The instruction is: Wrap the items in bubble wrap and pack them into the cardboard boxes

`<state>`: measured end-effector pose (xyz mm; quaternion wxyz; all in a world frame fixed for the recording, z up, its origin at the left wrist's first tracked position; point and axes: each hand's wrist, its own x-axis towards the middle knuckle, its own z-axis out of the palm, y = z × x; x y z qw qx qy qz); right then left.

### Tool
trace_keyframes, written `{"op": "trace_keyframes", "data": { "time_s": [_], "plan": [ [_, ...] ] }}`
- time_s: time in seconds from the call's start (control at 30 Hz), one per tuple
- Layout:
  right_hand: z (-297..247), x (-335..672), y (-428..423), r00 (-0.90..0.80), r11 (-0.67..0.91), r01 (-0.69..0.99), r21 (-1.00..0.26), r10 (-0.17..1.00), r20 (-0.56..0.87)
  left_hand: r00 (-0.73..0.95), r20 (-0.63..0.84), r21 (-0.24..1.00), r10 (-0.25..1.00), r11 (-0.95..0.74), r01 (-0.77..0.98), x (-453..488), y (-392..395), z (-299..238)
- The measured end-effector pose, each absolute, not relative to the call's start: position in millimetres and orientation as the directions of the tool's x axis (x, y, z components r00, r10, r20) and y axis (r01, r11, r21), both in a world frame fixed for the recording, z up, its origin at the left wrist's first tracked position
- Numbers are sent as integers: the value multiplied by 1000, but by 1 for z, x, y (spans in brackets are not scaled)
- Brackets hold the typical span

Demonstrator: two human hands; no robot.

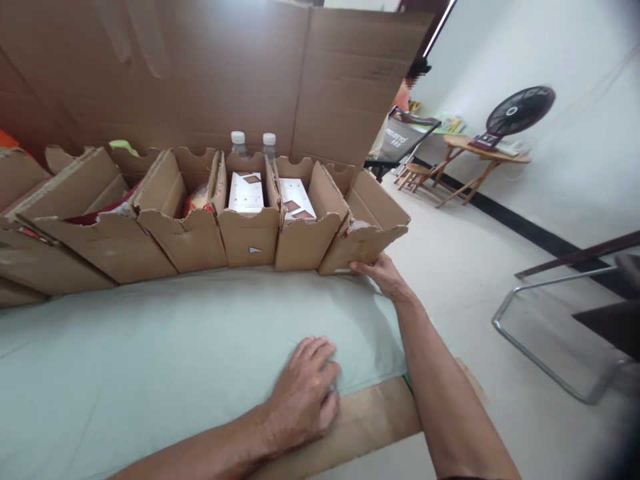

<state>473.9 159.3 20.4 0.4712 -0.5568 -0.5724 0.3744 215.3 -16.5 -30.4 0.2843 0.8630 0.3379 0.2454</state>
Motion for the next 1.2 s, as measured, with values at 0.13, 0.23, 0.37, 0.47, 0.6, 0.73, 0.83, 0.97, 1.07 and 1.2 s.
{"op": "trace_keyframes", "data": {
  "time_s": [0.13, 0.23, 0.37, 0.47, 0.6, 0.73, 0.83, 0.97, 1.07, 1.2],
  "plan": [
    [19, 467, 157, 94, 120, 337, -934, 983, 160, 670, 241, 643, 702, -633, 432, 215, -17, -28],
    [21, 466, 143, 161, 122, 406, -905, 966, 203, 662, 244, 636, 709, -632, 443, 214, -17, -27],
    [35, 457, 100, 411, 106, 513, -852, 841, 352, 663, 251, 637, 705, -636, 435, 213, -15, -28],
    [64, 425, 74, 366, 199, 599, -775, 793, 487, 668, 260, 636, 697, -645, 425, 212, -14, -28],
    [110, 359, 92, -17, 344, 736, -583, 870, 493, 657, 273, 630, 703, -647, 430, 212, -15, -30],
    [133, 318, 136, -79, 194, 924, -328, 940, 332, 619, 348, 652, 705, -656, 381, 214, -10, -34],
    [133, 307, 141, -39, 130, 958, -254, 941, 337, 429, 439, 727, 789, -593, 346, 212, -6, -30],
    [126, 305, 89, -34, 146, 954, -261, 920, 390, 192, 497, 781, 847, -532, 326, 187, -19, -9],
    [115, 320, 17, -81, 258, 904, -340, 886, 457, 25, 529, 802, 848, -509, 313, 151, -42, 8],
    [81, 384, -94, -100, 407, 790, -459, 824, 558, -80, 495, 827, 865, -440, 351, 106, -59, 20]
  ]
}}
